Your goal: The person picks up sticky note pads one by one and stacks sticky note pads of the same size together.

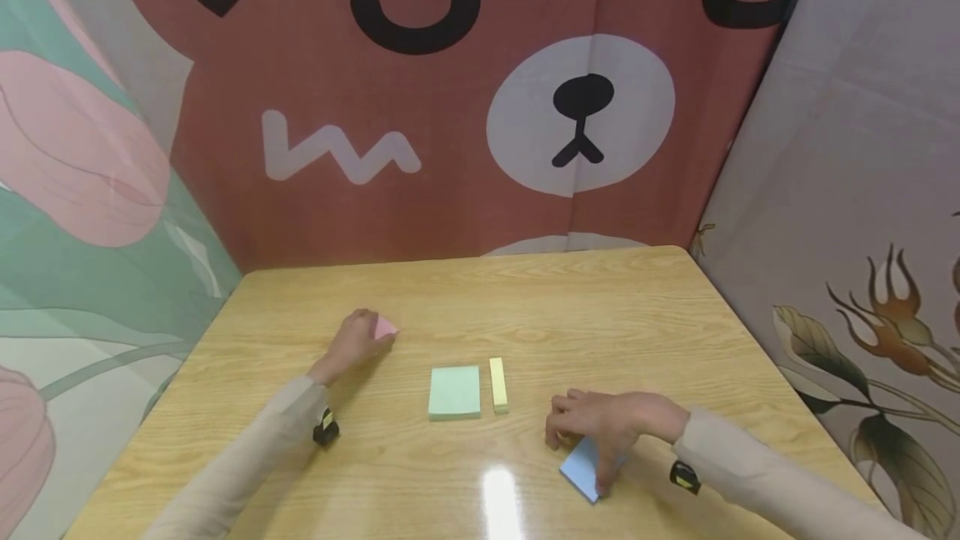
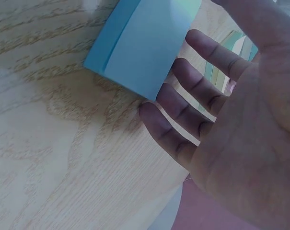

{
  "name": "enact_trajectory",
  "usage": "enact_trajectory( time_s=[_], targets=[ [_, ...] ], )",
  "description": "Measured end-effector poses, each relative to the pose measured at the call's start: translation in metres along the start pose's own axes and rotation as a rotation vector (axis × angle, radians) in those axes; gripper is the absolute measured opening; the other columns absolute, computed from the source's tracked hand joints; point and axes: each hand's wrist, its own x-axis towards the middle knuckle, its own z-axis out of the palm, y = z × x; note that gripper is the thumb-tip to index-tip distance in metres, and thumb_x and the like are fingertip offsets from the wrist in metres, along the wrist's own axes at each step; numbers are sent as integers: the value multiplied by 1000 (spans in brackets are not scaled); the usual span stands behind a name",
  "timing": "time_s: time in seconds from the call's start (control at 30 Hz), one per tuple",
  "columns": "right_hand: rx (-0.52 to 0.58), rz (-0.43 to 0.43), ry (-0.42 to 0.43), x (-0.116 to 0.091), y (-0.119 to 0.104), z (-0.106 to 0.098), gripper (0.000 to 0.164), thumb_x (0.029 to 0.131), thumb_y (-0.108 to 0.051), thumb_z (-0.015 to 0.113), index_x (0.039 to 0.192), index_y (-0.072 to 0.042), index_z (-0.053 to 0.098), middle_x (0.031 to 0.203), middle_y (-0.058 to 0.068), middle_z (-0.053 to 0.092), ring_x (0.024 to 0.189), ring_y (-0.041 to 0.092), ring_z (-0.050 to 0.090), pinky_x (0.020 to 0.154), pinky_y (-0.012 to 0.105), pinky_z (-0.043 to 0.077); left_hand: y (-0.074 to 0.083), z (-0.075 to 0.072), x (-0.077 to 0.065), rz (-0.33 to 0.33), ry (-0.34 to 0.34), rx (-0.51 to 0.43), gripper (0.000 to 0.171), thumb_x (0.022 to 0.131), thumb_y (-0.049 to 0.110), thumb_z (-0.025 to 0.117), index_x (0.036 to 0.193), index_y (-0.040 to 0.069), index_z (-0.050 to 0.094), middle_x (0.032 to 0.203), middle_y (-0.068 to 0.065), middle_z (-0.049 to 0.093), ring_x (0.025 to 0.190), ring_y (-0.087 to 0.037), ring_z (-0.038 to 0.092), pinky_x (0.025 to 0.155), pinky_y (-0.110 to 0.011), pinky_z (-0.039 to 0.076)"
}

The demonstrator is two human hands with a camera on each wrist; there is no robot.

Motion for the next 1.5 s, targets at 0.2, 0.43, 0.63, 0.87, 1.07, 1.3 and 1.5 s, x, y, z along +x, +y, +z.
enact_trajectory(
  time_s=[0.2,0.43,0.63,0.87,1.07,1.3,1.5],
  targets=[
    [-29,-42,4,1,-2,2,66,53,-42,81,107,-30,45,97,-13,37,87,1,32,70,17,35,-1,-2,1,27,34,31,34,77,31,68,72,0,56,89,-19,57,77,-31,54,66,-41,44],
    [-69,-37,-17,0,-6,2,65,53,-40,82,104,-32,42,95,-14,36,85,0,30,69,16,32,-2,-3,2,61,62,-23,37,74,29,72,60,3,48,64,-4,43,56,-17,38,48,-27,30],
    [-117,-43,-5,0,-7,4,65,50,-37,84,99,-32,42,92,-15,35,83,0,29,69,16,31,-3,-2,4,83,73,-18,41,74,30,72,57,5,44,62,-4,41,54,-17,36,47,-28,28],
    [-154,-74,9,1,-7,8,61,51,-38,83,96,-31,43,92,-17,38,83,-1,31,70,17,31,-2,-3,3,69,62,-18,42,73,29,72,56,5,43,60,-3,39,54,-16,35,47,-28,28],
    [-156,-58,-5,0,-9,6,59,53,-39,82,97,-31,43,93,-17,37,84,-1,30,70,17,31,0,-5,2,61,54,-17,41,74,29,71,57,4,44,61,-4,41,54,-17,36,47,-28,29],
    [-155,-47,-20,0,-11,4,60,54,-39,82,97,-31,42,94,-17,37,85,0,30,70,19,31,-1,-6,2,71,58,-17,41,75,30,71,57,4,44,62,-4,42,54,-16,37,47,-28,30],
    [-145,-14,-42,1,-12,3,59,54,-38,82,96,-32,41,94,-18,36,85,0,31,72,21,31,-1,-5,2,69,48,-20,40,75,29,71,58,4,45,62,-4,41,54,-16,36,46,-27,29]
  ],
)
